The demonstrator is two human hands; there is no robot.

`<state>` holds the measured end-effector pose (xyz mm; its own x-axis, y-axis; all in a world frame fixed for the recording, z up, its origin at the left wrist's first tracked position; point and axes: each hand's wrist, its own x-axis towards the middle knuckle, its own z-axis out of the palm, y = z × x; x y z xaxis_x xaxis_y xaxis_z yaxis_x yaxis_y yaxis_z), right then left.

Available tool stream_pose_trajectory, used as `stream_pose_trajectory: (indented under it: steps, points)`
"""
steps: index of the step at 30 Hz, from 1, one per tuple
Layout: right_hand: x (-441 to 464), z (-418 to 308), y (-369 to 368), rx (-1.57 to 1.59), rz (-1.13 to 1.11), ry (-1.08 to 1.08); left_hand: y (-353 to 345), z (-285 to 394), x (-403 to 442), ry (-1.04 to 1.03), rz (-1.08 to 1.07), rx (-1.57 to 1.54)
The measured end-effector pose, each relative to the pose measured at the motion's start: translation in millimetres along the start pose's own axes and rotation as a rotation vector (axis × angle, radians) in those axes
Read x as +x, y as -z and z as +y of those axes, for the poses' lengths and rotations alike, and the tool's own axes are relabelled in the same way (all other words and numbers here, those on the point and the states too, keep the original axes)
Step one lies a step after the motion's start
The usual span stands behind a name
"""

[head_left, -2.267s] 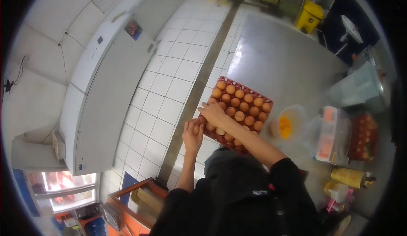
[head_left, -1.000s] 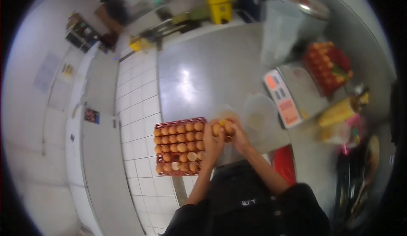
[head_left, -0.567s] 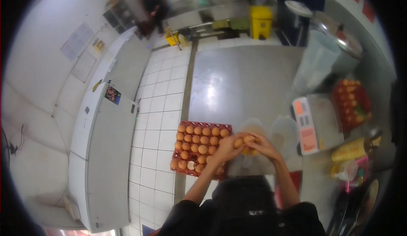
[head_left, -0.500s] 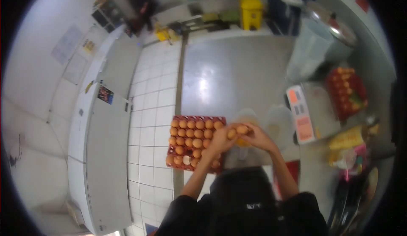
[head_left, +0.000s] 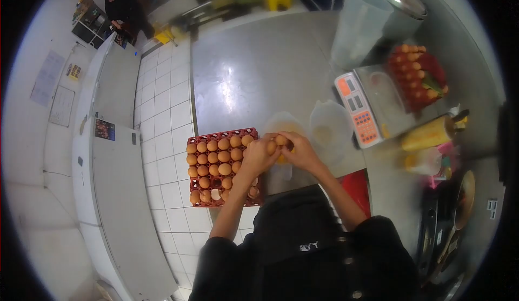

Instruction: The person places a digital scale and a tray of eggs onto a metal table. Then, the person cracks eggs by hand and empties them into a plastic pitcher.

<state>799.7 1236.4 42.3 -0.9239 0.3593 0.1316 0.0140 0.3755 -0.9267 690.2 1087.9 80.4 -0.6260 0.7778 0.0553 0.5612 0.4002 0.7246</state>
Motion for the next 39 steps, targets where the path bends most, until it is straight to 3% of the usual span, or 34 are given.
stream_pose_trajectory:
  steps: [4, 8, 10, 13, 23, 26, 28, 30, 31, 34, 38, 39]
  points:
    - [-2, 0, 4, -0.025, 0.035, 0.088, 0, 2, 2, -0.006, 0.008, -0.006]
    - [0, -12, 19, -0.064, 0.007, 0.067, 6, 1, 4, -0.139, 0.025, -0.079]
    - [3, -9, 21, -0.271, 0.144, 0.392, 10, 2, 6, -0.197, 0.017, -0.075]
    - [1, -14, 29, -0.323, 0.12, 0.403, 12, 5, 11, -0.309, 0.077, -0.079]
    - [1, -32, 47, -0.322, -0.032, 0.28, 12, 16, 11, -0.247, 0.06, -0.091]
    - [2, -23, 46, -0.269, -0.05, 0.361, 10, 16, 8, -0.201, 0.063, -0.064]
    - [4, -22, 38, -0.214, -0.042, 0.275, 15, 19, -8, -0.127, 0.101, 0.005]
    - [6, -56, 27, -0.138, -0.1, 0.258, 20, 21, -20, -0.058, 0.16, -0.249]
    - [5, -66, 22, -0.108, -0.11, 0.204, 26, 14, -32, -0.035, 0.189, -0.235]
    - [6, -76, -23, 0.161, -0.22, 0.191, 22, -13, -84, 0.117, 0.413, -0.445]
    - [4, -106, -101, 0.344, -0.505, 0.142, 47, -38, -165, 0.462, 0.725, -0.377]
    - [5, -108, -124, 0.342, -0.516, 0.139, 54, -55, -181, 0.456, 0.81, -0.45]
